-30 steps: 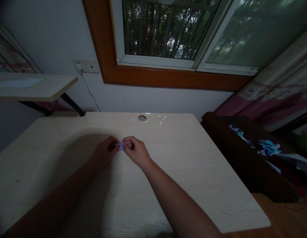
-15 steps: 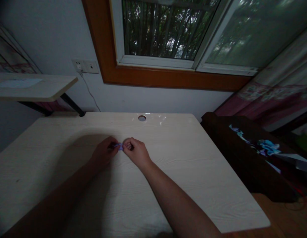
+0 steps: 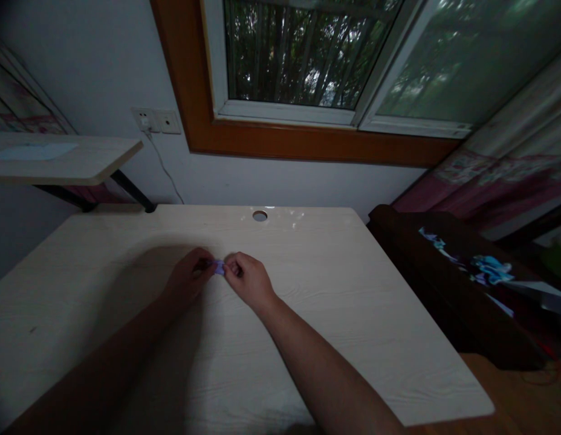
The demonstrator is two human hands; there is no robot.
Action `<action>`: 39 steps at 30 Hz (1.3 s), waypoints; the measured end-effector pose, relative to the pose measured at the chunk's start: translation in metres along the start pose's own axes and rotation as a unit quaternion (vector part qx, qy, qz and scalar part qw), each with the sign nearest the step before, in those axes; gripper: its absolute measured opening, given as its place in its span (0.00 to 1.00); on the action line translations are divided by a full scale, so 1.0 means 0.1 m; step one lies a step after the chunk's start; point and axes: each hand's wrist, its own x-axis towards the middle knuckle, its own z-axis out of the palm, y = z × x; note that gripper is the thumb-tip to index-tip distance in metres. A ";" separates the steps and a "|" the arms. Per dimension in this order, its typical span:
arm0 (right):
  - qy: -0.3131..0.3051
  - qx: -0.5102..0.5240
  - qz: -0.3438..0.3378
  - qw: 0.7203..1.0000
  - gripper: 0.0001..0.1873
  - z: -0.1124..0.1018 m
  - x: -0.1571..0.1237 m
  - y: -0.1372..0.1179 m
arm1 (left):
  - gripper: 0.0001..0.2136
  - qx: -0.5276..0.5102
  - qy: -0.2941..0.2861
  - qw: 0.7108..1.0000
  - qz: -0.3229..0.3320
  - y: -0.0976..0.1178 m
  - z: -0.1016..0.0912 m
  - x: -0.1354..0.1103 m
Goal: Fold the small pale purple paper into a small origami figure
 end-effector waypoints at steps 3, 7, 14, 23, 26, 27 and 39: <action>-0.001 0.001 0.004 1.000 0.00 0.02 -0.01 0.03 | 0.02 -0.027 -0.002 1.000 0.013 0.00 -0.01 0.00; 0.012 0.009 -0.008 1.000 0.05 0.03 0.00 0.03 | 0.02 -0.018 -0.014 0.999 0.023 -0.03 0.01 0.00; 0.000 0.022 -0.096 0.995 0.09 0.00 0.02 -0.03 | 0.03 0.005 -0.032 0.999 0.028 -0.05 0.03 0.00; 0.000 0.018 -0.077 0.997 0.07 -0.01 0.02 -0.07 | 0.03 0.011 -0.042 0.999 0.009 0.02 -0.01 -0.01; -0.004 0.005 -0.076 0.997 0.07 -0.02 0.02 -0.08 | 0.04 0.014 -0.035 0.999 -0.002 0.04 0.00 0.00; -0.005 -0.001 -0.077 0.997 0.06 -0.03 0.02 -0.08 | 0.04 0.014 -0.033 0.999 -0.004 0.04 0.00 0.00; -0.008 -0.054 -0.069 0.996 0.04 0.01 0.01 -0.07 | 0.04 0.008 -0.035 0.999 -0.018 0.03 0.01 -0.02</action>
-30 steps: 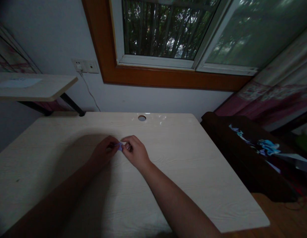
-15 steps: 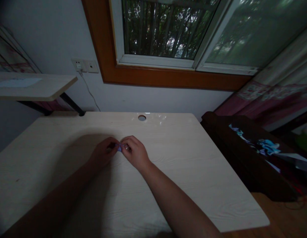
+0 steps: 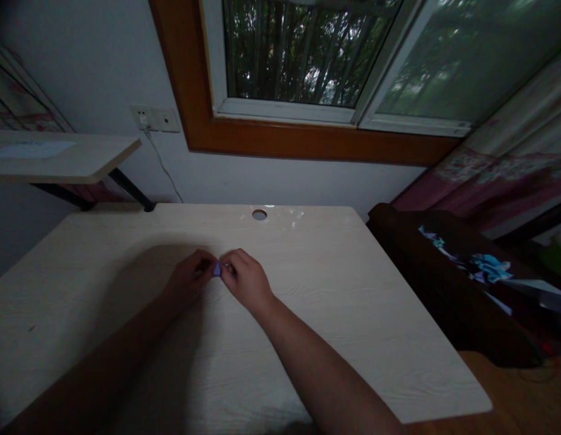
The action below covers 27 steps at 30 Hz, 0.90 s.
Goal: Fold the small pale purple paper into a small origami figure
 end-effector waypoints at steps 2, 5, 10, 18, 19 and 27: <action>0.001 0.002 0.005 1.000 0.04 0.00 0.00 0.01 | 0.04 0.002 0.005 1.000 -0.009 -0.01 0.00 0.00; 0.007 0.016 0.016 1.000 0.05 0.00 0.00 0.03 | 0.04 -0.006 0.013 1.000 -0.023 -0.02 0.01 0.00; 0.025 0.075 0.056 0.995 0.04 0.02 -0.01 0.08 | 0.05 -0.057 0.026 0.997 -0.043 -0.03 0.01 0.01; 0.008 0.117 0.000 0.993 0.09 0.00 0.00 0.03 | 0.07 -0.031 0.059 0.997 -0.047 -0.06 -0.01 0.04; 0.002 0.118 -0.004 0.993 0.08 0.00 0.00 0.03 | 0.07 -0.022 0.066 0.996 -0.050 -0.06 -0.01 0.04; 0.002 0.119 0.016 0.993 0.05 0.04 0.00 0.11 | 0.08 -0.126 0.059 0.987 -0.081 -0.06 -0.03 0.05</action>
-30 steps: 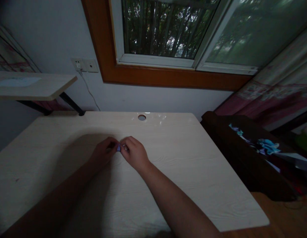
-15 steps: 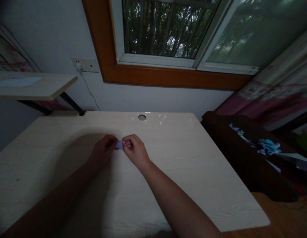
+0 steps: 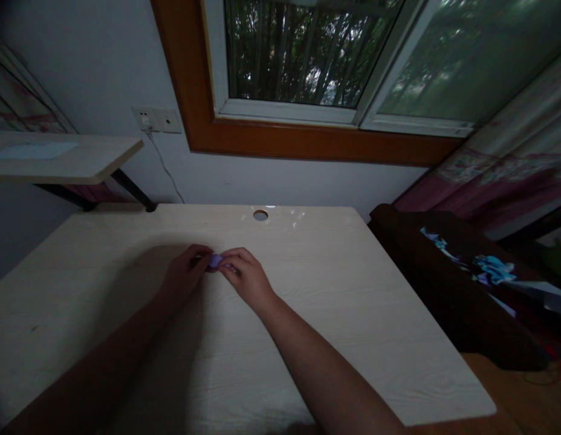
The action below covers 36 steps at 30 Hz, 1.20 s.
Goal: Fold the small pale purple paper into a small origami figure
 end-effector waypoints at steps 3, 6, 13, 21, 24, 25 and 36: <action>0.008 0.015 0.016 1.000 0.05 -0.03 0.02 0.00 | 0.09 -0.062 -0.033 0.997 -0.011 0.00 0.00 0.00; 0.022 0.038 0.042 0.998 0.04 -0.04 0.03 0.01 | 0.11 -0.104 -0.049 0.993 -0.018 0.00 0.01 0.00; 0.023 0.113 0.102 0.988 0.07 -0.05 0.03 0.11 | 0.14 -0.127 -0.106 0.986 0.002 0.03 0.02 -0.01; -0.033 0.304 0.149 0.941 0.15 -0.06 0.04 0.18 | 0.14 -0.129 -0.164 0.978 -0.004 -0.03 0.00 -0.04; -0.038 0.333 0.157 0.929 0.15 -0.07 0.05 0.19 | 0.12 -0.087 -0.150 0.984 0.030 -0.08 0.03 -0.04; -0.038 0.339 0.159 0.926 0.15 -0.07 0.05 0.20 | 0.12 -0.076 -0.143 0.986 0.046 -0.09 0.03 -0.04; -0.049 0.367 0.155 0.916 0.14 -0.10 0.07 0.17 | 0.05 -0.102 -0.117 0.978 0.139 -0.06 -0.04 0.03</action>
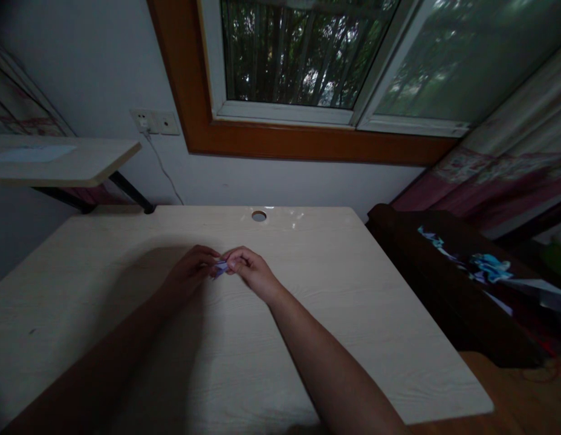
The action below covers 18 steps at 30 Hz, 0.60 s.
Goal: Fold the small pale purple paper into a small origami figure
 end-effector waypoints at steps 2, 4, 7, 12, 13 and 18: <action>-0.003 0.001 0.003 1.000 0.13 0.00 0.00 0.00 | 0.06 0.001 0.010 1.000 -0.009 0.00 -0.01 0.00; -0.004 0.000 0.005 1.000 0.13 0.01 -0.01 -0.01 | 0.07 0.015 0.020 0.999 -0.022 0.01 -0.02 0.01; -0.001 -0.007 0.007 1.000 0.13 0.02 -0.01 -0.01 | 0.08 0.006 0.016 0.999 -0.040 0.02 -0.03 0.02; -0.003 -0.049 -0.010 0.999 0.12 0.02 0.00 -0.02 | 0.07 -0.044 0.021 0.996 -0.073 0.03 -0.04 0.02; -0.004 -0.062 -0.017 0.998 0.12 0.02 0.00 -0.03 | 0.07 -0.051 0.025 0.995 -0.078 0.04 -0.05 0.02; -0.011 -0.088 -0.032 0.996 0.11 0.00 0.01 -0.04 | 0.07 -0.066 0.013 0.994 -0.080 0.05 -0.06 0.03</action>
